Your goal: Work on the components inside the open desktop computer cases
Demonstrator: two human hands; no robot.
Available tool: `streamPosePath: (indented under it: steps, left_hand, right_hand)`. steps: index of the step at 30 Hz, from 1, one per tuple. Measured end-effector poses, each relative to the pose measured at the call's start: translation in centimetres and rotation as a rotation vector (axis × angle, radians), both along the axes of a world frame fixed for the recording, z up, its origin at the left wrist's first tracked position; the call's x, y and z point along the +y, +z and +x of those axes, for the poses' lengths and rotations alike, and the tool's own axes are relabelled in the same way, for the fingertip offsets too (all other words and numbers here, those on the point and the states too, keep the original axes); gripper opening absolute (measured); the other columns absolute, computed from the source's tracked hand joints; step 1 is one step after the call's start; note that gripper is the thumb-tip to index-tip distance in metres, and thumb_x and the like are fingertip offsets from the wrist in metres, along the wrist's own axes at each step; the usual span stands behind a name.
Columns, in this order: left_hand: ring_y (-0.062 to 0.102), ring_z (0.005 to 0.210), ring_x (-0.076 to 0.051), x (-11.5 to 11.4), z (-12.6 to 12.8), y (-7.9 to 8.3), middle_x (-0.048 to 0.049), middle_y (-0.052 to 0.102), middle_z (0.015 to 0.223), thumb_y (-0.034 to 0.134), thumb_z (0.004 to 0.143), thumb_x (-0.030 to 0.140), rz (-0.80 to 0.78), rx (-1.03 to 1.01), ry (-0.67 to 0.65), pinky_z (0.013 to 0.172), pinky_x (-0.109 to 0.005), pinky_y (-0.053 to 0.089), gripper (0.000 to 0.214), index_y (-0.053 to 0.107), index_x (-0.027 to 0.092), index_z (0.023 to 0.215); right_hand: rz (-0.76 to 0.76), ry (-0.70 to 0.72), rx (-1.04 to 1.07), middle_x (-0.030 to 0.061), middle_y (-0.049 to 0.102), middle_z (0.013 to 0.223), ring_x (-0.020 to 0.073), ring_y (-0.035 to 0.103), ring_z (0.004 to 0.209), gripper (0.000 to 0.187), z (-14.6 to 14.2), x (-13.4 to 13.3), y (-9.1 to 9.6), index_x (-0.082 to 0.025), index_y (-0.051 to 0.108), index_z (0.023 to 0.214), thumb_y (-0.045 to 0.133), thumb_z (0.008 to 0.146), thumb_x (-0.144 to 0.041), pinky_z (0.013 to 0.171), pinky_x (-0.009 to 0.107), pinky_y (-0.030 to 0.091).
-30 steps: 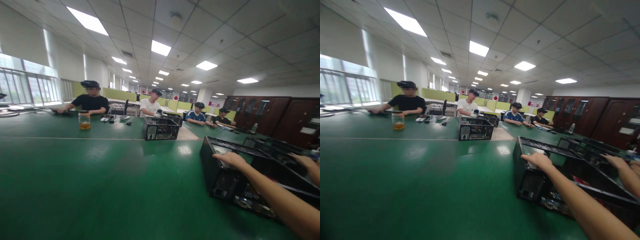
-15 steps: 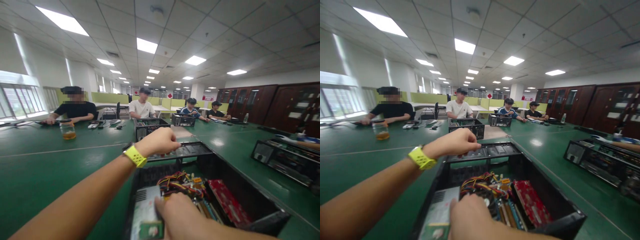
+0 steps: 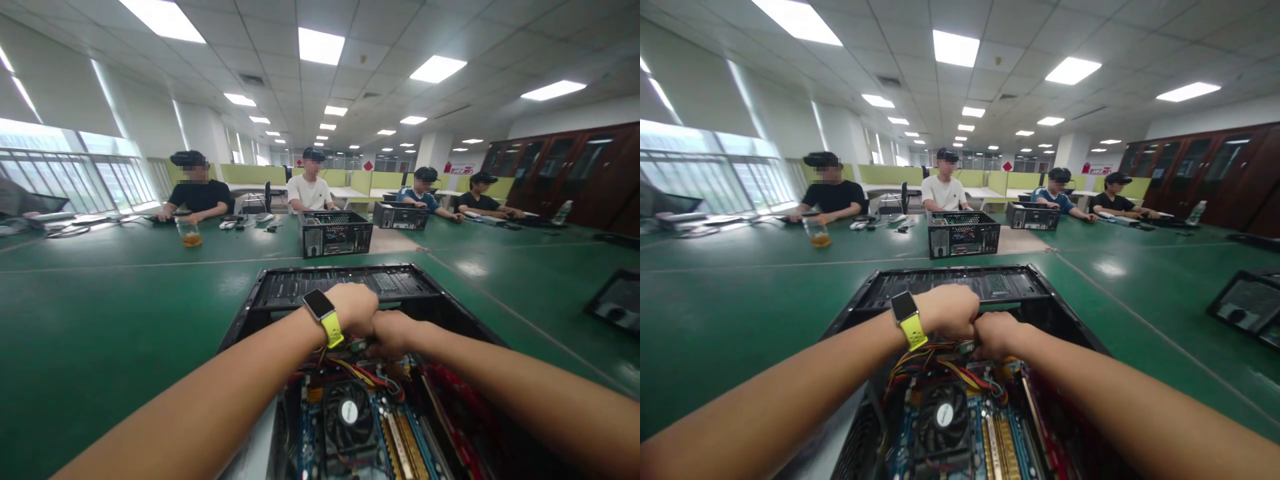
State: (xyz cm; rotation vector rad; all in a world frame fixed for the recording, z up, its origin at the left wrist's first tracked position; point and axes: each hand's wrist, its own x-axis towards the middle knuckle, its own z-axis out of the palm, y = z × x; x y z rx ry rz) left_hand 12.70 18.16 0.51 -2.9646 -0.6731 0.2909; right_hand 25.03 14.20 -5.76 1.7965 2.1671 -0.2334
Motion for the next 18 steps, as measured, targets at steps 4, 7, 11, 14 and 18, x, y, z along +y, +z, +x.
streamPosePath:
  steps: [4, 7, 11, 14, 18]
  left_hand:
    - [0.065, 0.073, -0.026, -1.6, 0.0, -1.3, -0.0157, 0.069, 0.083, 0.064, 0.067, 0.02, -0.166, 0.435, -0.086, 0.064, -0.032, 0.051, 0.015, 0.068, 0.009, 0.077]
    - [0.062, 0.059, -0.021, -0.3, 0.4, -3.9, -0.0088, 0.067, 0.066, 0.066, 0.063, 0.013, -0.435, 0.608, -0.056, 0.057, -0.03, 0.05, 0.007, 0.061, 0.013, 0.058]
    - [0.059, 0.055, -0.018, 2.5, 0.9, -6.4, -0.0027, 0.062, 0.055, 0.065, 0.06, 0.012, -0.636, 0.521, -0.08, 0.056, -0.029, 0.05, 0.008, 0.061, 0.015, 0.054]
    - [0.058, 0.058, -0.018, 3.2, 0.9, -6.9, -0.0023, 0.061, 0.055, 0.06, 0.063, 0.011, -0.654, 0.502, -0.103, 0.06, -0.03, 0.051, 0.008, 0.064, 0.015, 0.058]
    - [0.059, 0.06, -0.022, 2.5, 1.0, -7.3, -0.0055, 0.062, 0.055, 0.065, 0.058, 0.011, -0.508, 0.485, -0.056, 0.063, -0.034, 0.05, 0.005, 0.063, 0.013, 0.054]
  right_hand:
    - [-0.102, 0.073, 0.077, 0.0078, 0.069, 0.098, 0.0218, 0.062, 0.084, 0.041, 0.2, 0.3, 1.0, -0.023, 0.068, 0.105, 0.053, 0.076, -0.047, 0.065, 0.027, 0.042]
    - [-0.12, 0.056, 0.075, 0.0067, 0.069, 0.082, 0.0167, 0.058, 0.068, 0.04, 0.8, 0.4, 1.9, -0.018, 0.072, 0.095, 0.042, 0.082, -0.043, 0.057, 0.026, 0.037]
    - [-0.215, 0.002, 0.133, 0.0014, 0.063, 0.068, 0.0134, 0.051, 0.059, 0.037, 1.3, 0.1, 2.0, -0.016, 0.072, 0.087, 0.057, 0.07, -0.045, 0.051, 0.024, 0.033]
    - [-0.275, -0.051, 0.169, 0.0001, 0.062, 0.07, 0.0156, 0.054, 0.063, 0.053, 1.0, 0.1, 1.3, -0.018, 0.072, 0.086, 0.067, 0.055, -0.061, 0.051, 0.024, 0.035]
    - [-0.255, -0.059, 0.133, 0.0026, 0.066, 0.082, 0.0208, 0.06, 0.073, 0.066, -0.2, 0.3, -0.6, -0.02, 0.07, 0.093, 0.071, 0.043, -0.063, 0.057, 0.026, 0.041]
